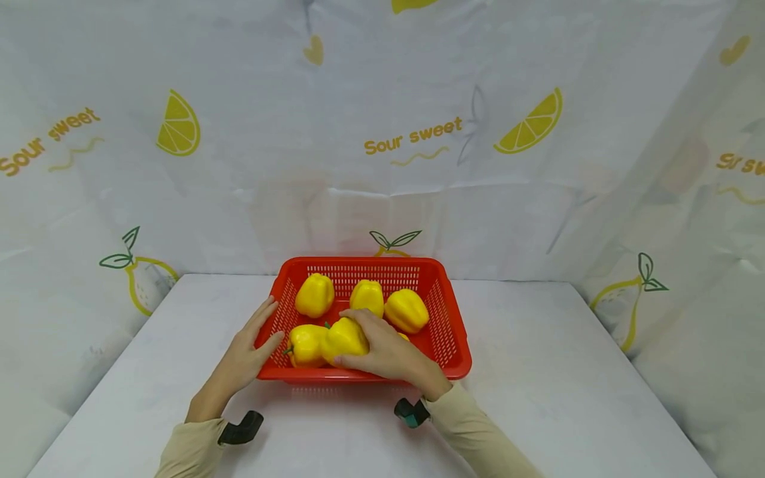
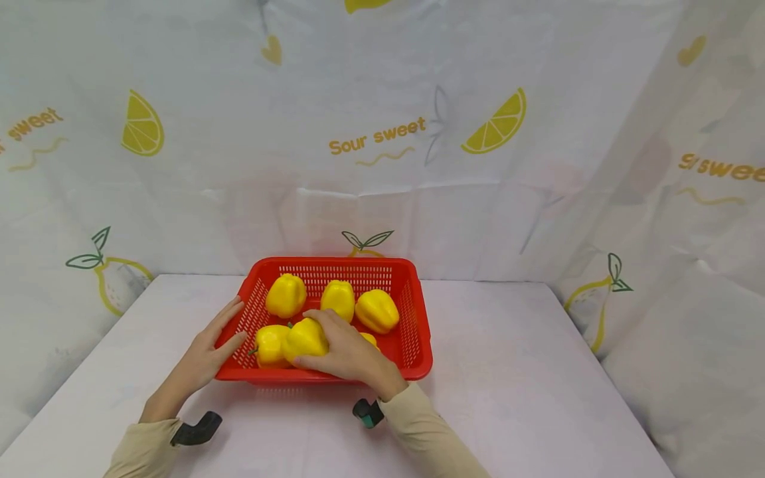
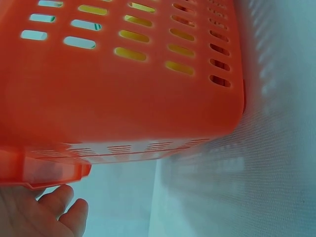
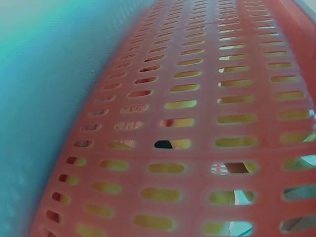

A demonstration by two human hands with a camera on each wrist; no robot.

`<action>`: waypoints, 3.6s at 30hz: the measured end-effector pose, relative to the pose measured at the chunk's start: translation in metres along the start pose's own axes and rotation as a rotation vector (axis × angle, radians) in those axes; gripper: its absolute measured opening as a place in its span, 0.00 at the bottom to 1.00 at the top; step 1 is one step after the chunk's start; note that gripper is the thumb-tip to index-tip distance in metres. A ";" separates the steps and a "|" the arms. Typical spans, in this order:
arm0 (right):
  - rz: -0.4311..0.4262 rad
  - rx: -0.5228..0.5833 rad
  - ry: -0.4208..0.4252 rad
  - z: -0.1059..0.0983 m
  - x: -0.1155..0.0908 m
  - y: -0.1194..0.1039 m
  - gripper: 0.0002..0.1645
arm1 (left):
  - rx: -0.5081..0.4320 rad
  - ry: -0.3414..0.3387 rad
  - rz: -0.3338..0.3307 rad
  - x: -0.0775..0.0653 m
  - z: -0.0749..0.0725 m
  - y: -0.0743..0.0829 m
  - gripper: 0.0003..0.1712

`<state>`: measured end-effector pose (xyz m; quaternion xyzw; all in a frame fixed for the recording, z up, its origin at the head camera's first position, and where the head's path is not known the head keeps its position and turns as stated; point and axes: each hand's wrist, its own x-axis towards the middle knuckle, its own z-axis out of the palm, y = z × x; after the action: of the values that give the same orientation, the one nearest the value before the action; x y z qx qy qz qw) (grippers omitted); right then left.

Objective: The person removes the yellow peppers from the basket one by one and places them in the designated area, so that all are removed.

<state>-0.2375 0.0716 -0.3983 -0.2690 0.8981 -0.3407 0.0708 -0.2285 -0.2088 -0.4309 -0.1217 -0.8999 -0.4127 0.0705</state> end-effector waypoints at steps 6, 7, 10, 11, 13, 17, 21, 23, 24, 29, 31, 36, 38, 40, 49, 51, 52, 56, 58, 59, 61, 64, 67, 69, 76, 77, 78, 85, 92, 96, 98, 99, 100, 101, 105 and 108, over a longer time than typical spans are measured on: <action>-0.042 0.052 0.072 -0.002 -0.003 0.000 0.46 | -0.023 0.004 0.005 -0.002 0.001 0.000 0.35; -0.048 0.070 0.082 -0.002 -0.005 0.000 0.46 | -0.028 0.003 0.005 -0.003 0.002 0.000 0.35; -0.049 0.111 0.111 -0.004 -0.008 0.002 0.45 | -0.030 0.003 0.009 -0.003 0.003 0.000 0.35; -0.050 0.123 0.121 -0.005 -0.009 0.003 0.46 | -0.030 0.002 0.011 -0.003 0.003 0.000 0.35; -0.048 0.138 0.140 -0.007 -0.012 0.004 0.45 | -0.035 0.002 0.018 -0.003 0.003 0.000 0.35; -0.055 0.146 0.167 -0.013 -0.016 0.009 0.46 | -0.036 0.000 0.024 -0.003 0.003 0.000 0.36; -0.045 0.152 0.179 -0.019 -0.023 0.015 0.46 | -0.030 -0.002 0.030 -0.003 0.003 0.000 0.36; -0.037 0.151 0.195 -0.022 -0.025 0.018 0.45 | -0.028 -0.001 0.037 -0.003 0.003 0.001 0.36; -0.035 0.151 0.208 -0.023 -0.027 0.020 0.46 | -0.027 -0.002 0.041 -0.003 0.003 0.001 0.36; -0.019 0.152 0.248 -0.030 -0.031 0.028 0.46 | -0.019 -0.002 0.043 -0.003 0.003 0.001 0.36; -0.022 0.147 0.247 -0.034 -0.032 0.029 0.46 | -0.010 0.000 0.041 -0.003 0.002 0.001 0.35; -0.030 0.121 0.270 -0.042 -0.034 0.032 0.44 | 0.024 0.004 0.036 -0.002 0.000 0.002 0.35; -0.033 0.111 0.277 -0.045 -0.035 0.033 0.44 | 0.035 0.004 0.032 -0.002 0.000 0.003 0.35; -0.035 0.102 0.274 -0.047 -0.036 0.034 0.44 | 0.046 0.004 0.028 -0.002 -0.001 0.004 0.35; -0.015 0.135 0.293 -0.065 -0.047 0.037 0.45 | 0.081 0.012 0.059 -0.003 -0.002 0.004 0.33; -0.001 0.131 0.299 -0.069 -0.049 0.038 0.46 | 0.094 0.008 0.066 -0.004 -0.003 0.005 0.33; 0.006 0.131 0.304 -0.070 -0.050 0.038 0.47 | 0.102 0.006 0.068 -0.004 -0.003 0.006 0.33; 0.026 0.135 0.320 -0.075 -0.053 0.040 0.48 | 0.126 -0.001 0.066 -0.005 -0.003 0.007 0.33; 0.029 0.138 0.332 -0.078 -0.054 0.041 0.48 | 0.135 -0.003 0.065 -0.005 -0.003 0.007 0.33; 0.028 0.136 0.337 -0.079 -0.055 0.042 0.47 | 0.141 -0.005 0.063 -0.005 -0.003 0.007 0.34; 0.018 0.135 0.352 -0.082 -0.057 0.045 0.46 | 0.146 -0.010 0.062 -0.005 -0.004 0.007 0.35; 0.015 0.129 0.371 -0.087 -0.058 0.050 0.45 | 0.149 -0.017 0.055 -0.004 -0.004 0.007 0.37; 0.025 0.124 0.385 -0.090 -0.060 0.055 0.44 | 0.154 -0.015 0.051 -0.004 -0.004 0.006 0.37; 0.039 0.121 0.389 -0.091 -0.060 0.057 0.44 | 0.155 -0.012 0.052 -0.004 -0.004 0.005 0.37; 0.074 0.125 0.404 -0.096 -0.061 0.064 0.47 | 0.139 0.000 0.072 -0.004 -0.003 0.004 0.36; 0.082 0.127 0.409 -0.097 -0.062 0.065 0.47 | 0.136 0.002 0.075 -0.004 -0.003 0.004 0.36; 0.091 0.127 0.414 -0.098 -0.062 0.066 0.47 | 0.134 0.003 0.076 -0.004 -0.003 0.004 0.36; 0.141 0.126 0.459 -0.104 -0.066 0.077 0.47 | 0.127 0.004 0.071 -0.003 -0.003 0.005 0.35; 0.153 0.098 0.495 -0.106 -0.065 0.089 0.45 | 0.114 0.006 0.071 -0.003 -0.003 0.004 0.35; 0.179 0.092 0.515 -0.107 -0.064 0.095 0.45 | 0.110 0.007 0.070 -0.003 -0.003 0.004 0.35; 0.198 0.095 0.516 -0.107 -0.064 0.097 0.45 | 0.107 0.008 0.068 -0.003 -0.003 0.004 0.35; 0.209 0.096 0.514 -0.108 -0.064 0.098 0.44 | 0.106 0.008 0.067 -0.004 -0.003 0.004 0.35; 0.217 0.093 0.514 -0.108 -0.065 0.098 0.44 | 0.105 0.008 0.066 -0.004 -0.003 0.004 0.35; 0.227 0.092 0.510 -0.108 -0.065 0.098 0.43 | 0.104 0.008 0.065 -0.004 -0.003 0.004 0.35; 0.249 0.093 0.498 -0.110 -0.066 0.095 0.42 | 0.110 0.003 0.050 -0.004 -0.003 0.006 0.35; 0.249 0.095 0.486 -0.111 -0.067 0.093 0.41 | 0.120 -0.004 0.038 -0.005 -0.003 0.006 0.35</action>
<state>-0.2553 0.2290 -0.3782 -0.0631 0.8978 -0.4258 -0.0930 -0.2221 -0.2080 -0.4252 -0.1353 -0.9207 -0.3563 0.0837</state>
